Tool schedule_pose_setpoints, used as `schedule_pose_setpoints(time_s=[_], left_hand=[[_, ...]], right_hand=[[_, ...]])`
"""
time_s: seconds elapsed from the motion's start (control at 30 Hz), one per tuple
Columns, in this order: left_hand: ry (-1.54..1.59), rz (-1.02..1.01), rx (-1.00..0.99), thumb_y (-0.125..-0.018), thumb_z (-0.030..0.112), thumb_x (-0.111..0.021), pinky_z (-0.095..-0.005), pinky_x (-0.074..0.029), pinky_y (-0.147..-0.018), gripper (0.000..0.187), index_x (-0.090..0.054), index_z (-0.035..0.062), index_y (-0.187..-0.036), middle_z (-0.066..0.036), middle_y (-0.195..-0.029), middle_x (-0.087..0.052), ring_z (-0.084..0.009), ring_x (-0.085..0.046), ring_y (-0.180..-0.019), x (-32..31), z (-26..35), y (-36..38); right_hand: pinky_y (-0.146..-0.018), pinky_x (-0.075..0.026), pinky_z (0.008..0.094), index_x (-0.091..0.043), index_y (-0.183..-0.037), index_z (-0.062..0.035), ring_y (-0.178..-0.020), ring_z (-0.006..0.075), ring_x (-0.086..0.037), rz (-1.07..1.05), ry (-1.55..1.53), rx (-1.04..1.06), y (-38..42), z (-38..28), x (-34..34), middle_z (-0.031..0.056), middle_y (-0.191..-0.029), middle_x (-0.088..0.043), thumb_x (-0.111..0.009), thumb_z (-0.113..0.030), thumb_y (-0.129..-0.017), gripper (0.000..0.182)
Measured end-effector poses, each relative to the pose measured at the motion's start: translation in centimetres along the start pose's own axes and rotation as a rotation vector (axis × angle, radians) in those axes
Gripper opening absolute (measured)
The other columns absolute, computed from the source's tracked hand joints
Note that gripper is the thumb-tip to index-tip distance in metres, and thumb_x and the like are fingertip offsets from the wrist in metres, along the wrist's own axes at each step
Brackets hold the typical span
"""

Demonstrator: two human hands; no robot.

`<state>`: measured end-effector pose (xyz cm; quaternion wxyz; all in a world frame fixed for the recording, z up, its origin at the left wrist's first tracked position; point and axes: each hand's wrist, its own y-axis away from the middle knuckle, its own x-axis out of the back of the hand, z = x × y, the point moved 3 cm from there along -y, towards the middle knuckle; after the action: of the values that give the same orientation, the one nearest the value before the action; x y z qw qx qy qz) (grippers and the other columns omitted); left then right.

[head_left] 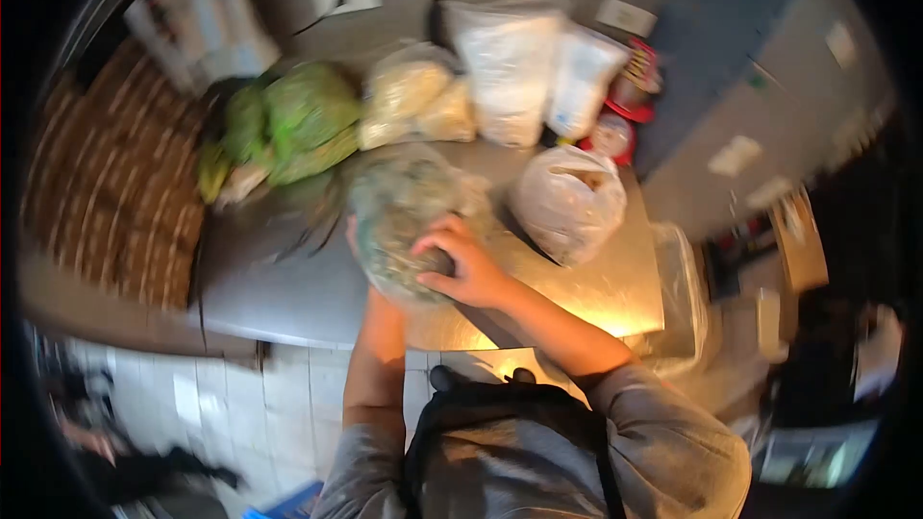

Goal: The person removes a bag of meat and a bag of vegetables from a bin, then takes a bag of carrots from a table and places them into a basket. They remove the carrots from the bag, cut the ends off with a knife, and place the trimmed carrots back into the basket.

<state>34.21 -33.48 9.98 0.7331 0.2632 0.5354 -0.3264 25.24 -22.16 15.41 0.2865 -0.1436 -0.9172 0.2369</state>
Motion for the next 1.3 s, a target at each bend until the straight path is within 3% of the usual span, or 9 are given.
schedule_pose_setpoints(time_s=[0.27, 0.53, 0.67, 0.73, 0.83, 0.93, 1.03, 1.2, 1.3], left_hand=[[-0.180, 0.138, 0.103, -0.092, 0.040, -0.041, -0.0443, -0.040, -0.097, 0.049, -0.043, 0.0089, -0.131, -0.013, -0.129, -0.050, -0.0306, -0.050, -0.115, 11.9, -1.8, -10.5], [-0.772, 0.279, 0.340, -0.090, 0.059, -0.034, -0.0476, -0.020, -0.110, 0.078, -0.014, 0.0053, -0.144, -0.017, -0.149, -0.015, -0.0339, -0.024, -0.133, 5.8, -5.1, -8.8], [-2.331, -0.094, -0.200, -0.088, 0.061, -0.038, -0.0470, -0.019, -0.109, 0.085, -0.013, 0.0000, -0.143, -0.025, -0.147, -0.014, -0.0415, -0.021, -0.133, 16.2, -5.0, -8.5], [-2.779, -0.399, -0.352, -0.089, 0.059, -0.036, -0.0503, -0.020, -0.107, 0.082, -0.017, 0.0004, -0.142, -0.026, -0.146, -0.017, -0.0429, -0.021, -0.133, 14.0, -6.6, -2.5], [-3.007, -0.236, -0.230, -0.091, 0.056, -0.035, -0.0553, -0.020, -0.105, 0.075, -0.021, 0.0032, -0.142, -0.024, -0.146, -0.021, -0.0421, -0.022, -0.133, 11.2, -8.8, 2.3], [-3.034, -0.401, -0.098, -0.091, 0.051, -0.040, -0.0593, -0.018, -0.103, 0.068, -0.027, 0.0062, -0.141, -0.021, -0.146, -0.023, -0.0402, -0.023, -0.133, 10.6, -11.5, 4.2], [-2.632, -0.912, -0.435, -0.089, 0.043, -0.047, -0.0589, -0.016, -0.104, 0.059, -0.038, 0.0082, -0.136, -0.019, -0.144, -0.030, -0.0363, -0.026, -0.133, 6.3, -17.1, 10.7], [-2.210, -1.339, -0.180, -0.085, 0.020, -0.055, -0.0598, -0.009, -0.105, 0.037, -0.055, 0.0140, -0.121, -0.009, -0.133, -0.048, -0.0280, -0.042, -0.124, 1.2, -30.6, 22.1], [-2.020, -1.461, 0.073, -0.082, 0.010, -0.059, -0.0481, -0.022, -0.103, 0.031, -0.059, 0.0096, -0.112, -0.007, -0.111, -0.062, -0.0255, -0.056, -0.106, 0.7, -36.6, 28.4]], right_hand=[[-0.093, -0.040, 0.0424, -0.051, -0.118, -0.0068, -0.110, 0.0353, -0.047, -0.044, 0.310, -0.537, 5.8, 4.1, -0.7, 0.0157, -0.117, -0.051, -0.069, -0.015, -0.072, 0.050], [-0.085, -0.044, 0.0391, -0.055, -0.109, -0.0059, -0.099, 0.0316, -0.055, 0.372, 0.100, -0.908, 26.4, -3.7, -3.1, 0.0148, -0.105, -0.056, -0.065, -0.013, -0.077, 0.035], [-0.084, -0.045, 0.0399, -0.056, -0.108, -0.0059, -0.096, 0.0326, -0.056, 0.557, 0.224, -1.210, 36.3, -8.6, -3.9, 0.0148, -0.104, -0.057, -0.065, -0.014, -0.078, 0.033], [-0.084, -0.045, 0.0406, -0.055, -0.109, -0.0061, -0.099, 0.0325, -0.056, 0.597, 0.310, -1.375, 40.7, -9.9, -5.2, 0.0148, -0.104, -0.058, -0.065, -0.016, -0.078, 0.034], [-0.083, -0.047, 0.0422, -0.055, -0.107, -0.0068, -0.100, 0.0328, -0.056, 0.553, 0.321, -1.600, 44.2, -13.9, -5.7, 0.0146, -0.105, -0.058, -0.066, -0.019, -0.078, 0.034], [-0.080, -0.048, 0.0432, -0.056, -0.105, -0.0074, -0.099, 0.0324, -0.057, 0.532, 0.355, -1.709, 48.7, -16.4, -7.4, 0.0138, -0.104, -0.058, -0.065, -0.021, -0.078, 0.031], [-0.081, -0.048, 0.0435, -0.056, -0.106, -0.0076, -0.099, 0.0328, -0.057, 0.562, 0.278, -1.786, 53.7, -19.1, -9.6, 0.0140, -0.105, -0.058, -0.065, -0.022, -0.078, 0.032], [-0.081, -0.047, 0.0439, -0.057, -0.105, -0.0067, -0.100, 0.0340, -0.057, 0.675, 0.106, -1.928, 63.2, -24.6, -11.3, 0.0151, -0.104, -0.059, -0.064, -0.024, -0.078, 0.033], [-0.081, -0.047, 0.0434, -0.058, -0.103, -0.0067, -0.101, 0.0327, -0.057, 0.811, 0.173, -1.939, 69.0, -28.4, -12.8, 0.0147, -0.103, -0.059, -0.062, -0.026, -0.080, 0.031]])
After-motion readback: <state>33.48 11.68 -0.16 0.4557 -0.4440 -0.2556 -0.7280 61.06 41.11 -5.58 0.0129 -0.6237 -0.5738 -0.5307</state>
